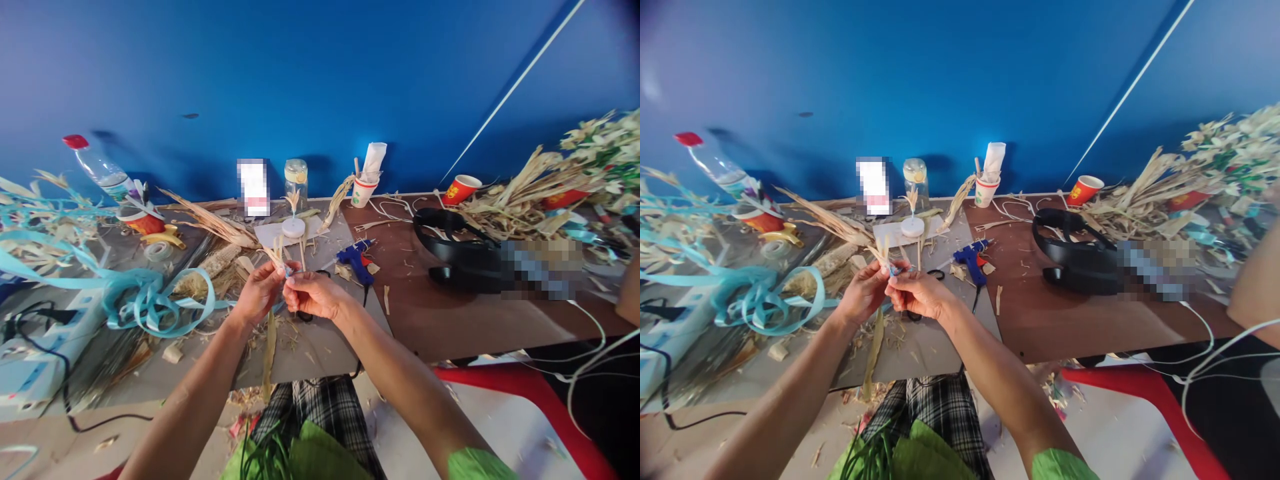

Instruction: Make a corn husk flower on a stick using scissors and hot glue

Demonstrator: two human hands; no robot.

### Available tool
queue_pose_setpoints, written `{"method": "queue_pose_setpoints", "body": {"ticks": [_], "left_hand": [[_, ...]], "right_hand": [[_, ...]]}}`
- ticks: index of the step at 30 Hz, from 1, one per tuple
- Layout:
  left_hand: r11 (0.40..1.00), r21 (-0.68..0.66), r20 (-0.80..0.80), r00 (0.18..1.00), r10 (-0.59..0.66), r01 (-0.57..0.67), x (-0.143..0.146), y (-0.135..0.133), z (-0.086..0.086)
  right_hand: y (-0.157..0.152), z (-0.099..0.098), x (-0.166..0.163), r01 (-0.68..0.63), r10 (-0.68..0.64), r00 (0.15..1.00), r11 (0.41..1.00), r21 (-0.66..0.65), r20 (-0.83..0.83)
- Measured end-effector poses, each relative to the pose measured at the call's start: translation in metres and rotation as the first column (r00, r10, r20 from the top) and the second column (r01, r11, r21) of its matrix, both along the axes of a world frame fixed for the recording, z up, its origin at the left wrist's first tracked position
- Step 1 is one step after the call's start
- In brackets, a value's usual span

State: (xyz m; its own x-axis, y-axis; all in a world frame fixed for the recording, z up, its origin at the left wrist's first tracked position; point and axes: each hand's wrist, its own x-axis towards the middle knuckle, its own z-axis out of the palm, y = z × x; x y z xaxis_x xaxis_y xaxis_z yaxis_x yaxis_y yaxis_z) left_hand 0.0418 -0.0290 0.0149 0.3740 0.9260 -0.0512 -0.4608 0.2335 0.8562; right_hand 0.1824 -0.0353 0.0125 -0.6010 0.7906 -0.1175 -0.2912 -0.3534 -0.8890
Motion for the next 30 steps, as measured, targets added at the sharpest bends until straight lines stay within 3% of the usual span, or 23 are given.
{"method": "queue_pose_setpoints", "body": {"ticks": [2,4,7,9,12,13,15,18,21,24,26,28,30], "left_hand": [[0.999,0.019,-0.024,0.999,0.043,-0.042,0.001,0.002,-0.003],[0.994,0.038,-0.054,0.993,0.105,-0.103,0.002,0.004,-0.006],[0.989,0.015,-0.072,0.986,0.148,-0.147,0.002,0.005,-0.005],[0.989,-0.005,-0.053,0.987,0.151,-0.151,0.001,0.005,-0.003],[0.989,-0.01,-0.01,0.989,0.146,-0.146,-0.001,0.005,-0.001],[0.99,-0.009,0.008,0.99,0.14,-0.139,-0.002,0.006,-0.001],[0.992,0.002,0.051,0.991,0.126,-0.126,-0.004,0.006,-0.001],[0.996,0.019,0.079,0.994,0.081,-0.083,-0.004,0.007,-0.003],[1.0,0.011,0.03,0.999,0.018,-0.018,-0.003,0.005,-0.003],[1.0,-0.003,-0.014,1.0,-0.008,0.008,-0.001,0.002,0.0],[1.0,-0.005,-0.018,1.0,-0.01,0.01,0.0,0.001,0.001],[1.0,-0.006,-0.024,1.0,0.003,-0.004,0.002,0.002,0.0],[0.999,-0.008,-0.037,0.999,0.037,-0.037,0.003,0.003,-0.001]], "right_hand": [[-0.001,-0.003,-0.003,0.133,-0.174,0.956,0.974,0.182,0.236],[-0.004,-0.004,-0.006,0.212,-0.43,0.785,0.862,0.46,0.445],[-0.013,0.0,-0.008,0.125,-0.704,0.506,0.631,0.766,0.498],[-0.017,0.005,-0.006,0.089,-0.739,0.469,0.585,0.806,0.484],[-0.014,0.011,0.006,0.229,-0.68,0.573,0.669,0.707,0.458],[-0.01,0.012,0.01,0.318,-0.646,0.636,0.718,0.62,0.422],[-0.002,0.011,0.017,0.442,-0.529,0.799,0.839,0.317,0.286],[0.006,0.005,0.018,0.33,-0.324,0.943,0.939,-0.098,0.072],[0.005,0.003,0.01,0.128,-0.159,0.982,0.959,-0.255,-0.105],[0.0,0.004,0.002,0.033,-0.081,0.978,0.969,-0.243,-0.191],[-0.002,0.005,-0.001,0.064,-0.081,0.992,0.985,-0.158,-0.099],[-0.003,0.004,-0.002,0.172,-0.173,0.979,0.985,0.022,0.106],[-0.004,0.003,-0.004,0.247,-0.348,0.874,0.919,0.306,0.34]]}}
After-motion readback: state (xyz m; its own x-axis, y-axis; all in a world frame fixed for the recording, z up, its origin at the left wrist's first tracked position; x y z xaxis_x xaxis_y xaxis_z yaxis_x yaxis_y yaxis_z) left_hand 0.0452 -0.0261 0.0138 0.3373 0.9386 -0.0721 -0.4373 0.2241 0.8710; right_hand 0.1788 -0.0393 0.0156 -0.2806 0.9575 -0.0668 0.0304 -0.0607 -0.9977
